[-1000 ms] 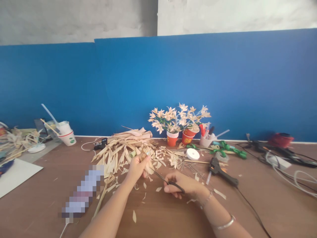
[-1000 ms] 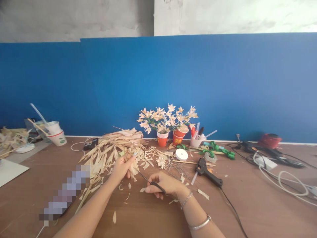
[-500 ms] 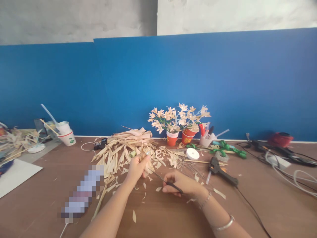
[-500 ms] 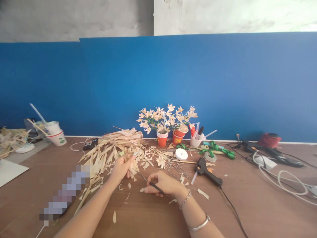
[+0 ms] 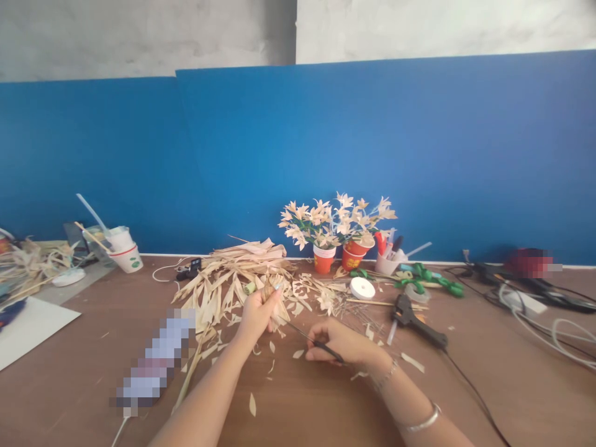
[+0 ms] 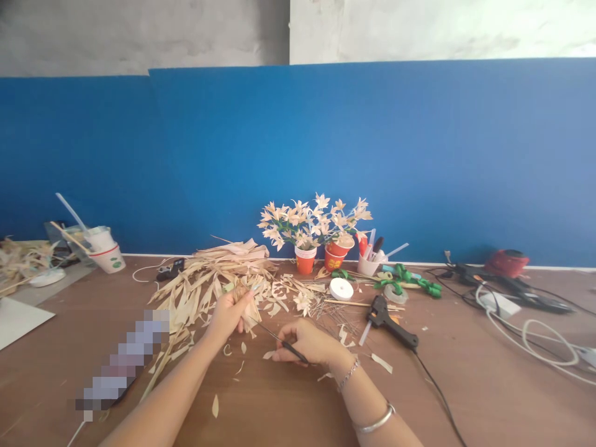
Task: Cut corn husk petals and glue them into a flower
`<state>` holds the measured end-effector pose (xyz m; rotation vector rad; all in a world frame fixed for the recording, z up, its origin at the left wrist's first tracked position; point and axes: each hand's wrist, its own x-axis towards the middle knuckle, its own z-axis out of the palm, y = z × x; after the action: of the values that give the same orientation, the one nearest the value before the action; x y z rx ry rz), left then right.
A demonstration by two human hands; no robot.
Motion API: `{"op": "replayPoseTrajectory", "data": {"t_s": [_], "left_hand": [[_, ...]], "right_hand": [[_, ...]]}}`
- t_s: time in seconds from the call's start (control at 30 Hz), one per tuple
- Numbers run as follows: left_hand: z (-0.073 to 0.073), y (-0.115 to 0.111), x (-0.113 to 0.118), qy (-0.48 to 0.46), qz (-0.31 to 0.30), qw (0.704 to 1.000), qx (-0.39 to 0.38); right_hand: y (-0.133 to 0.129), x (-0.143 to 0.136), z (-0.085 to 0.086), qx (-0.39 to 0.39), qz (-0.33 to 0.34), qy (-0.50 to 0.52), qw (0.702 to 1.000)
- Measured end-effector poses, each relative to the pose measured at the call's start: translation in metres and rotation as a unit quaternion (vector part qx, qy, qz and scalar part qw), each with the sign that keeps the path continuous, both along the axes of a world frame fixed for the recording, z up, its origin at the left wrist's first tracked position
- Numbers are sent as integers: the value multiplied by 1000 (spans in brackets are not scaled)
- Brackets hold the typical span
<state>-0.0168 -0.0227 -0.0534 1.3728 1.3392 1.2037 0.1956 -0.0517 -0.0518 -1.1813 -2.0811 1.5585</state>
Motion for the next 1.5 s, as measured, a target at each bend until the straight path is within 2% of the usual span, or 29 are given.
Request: {"op": "replayPoseTrajectory", "data": {"t_s": [0.17, 0.63, 0.87, 1.0, 1.2, 1.5], "left_hand": [[0, -1, 1, -4, 4, 1000, 8], [2, -2, 3, -35, 36, 999, 17], [1, -4, 7, -98, 76, 992, 6], [1, -5, 10, -121, 91, 988, 3], [3, -8, 14, -138, 103, 985, -21], [3, -10, 18, -138, 89, 986, -27]], "right_hand": [[2, 0, 1, 44, 5, -4, 999], [0, -4, 5, 62, -11, -3, 998], [-1, -5, 8, 70, -39, 3, 997], [-1, -6, 7, 60, -47, 13, 997], [-1, -7, -1, 2, -57, 45, 997], [-3, -10, 3, -5, -70, 62, 996]]}}
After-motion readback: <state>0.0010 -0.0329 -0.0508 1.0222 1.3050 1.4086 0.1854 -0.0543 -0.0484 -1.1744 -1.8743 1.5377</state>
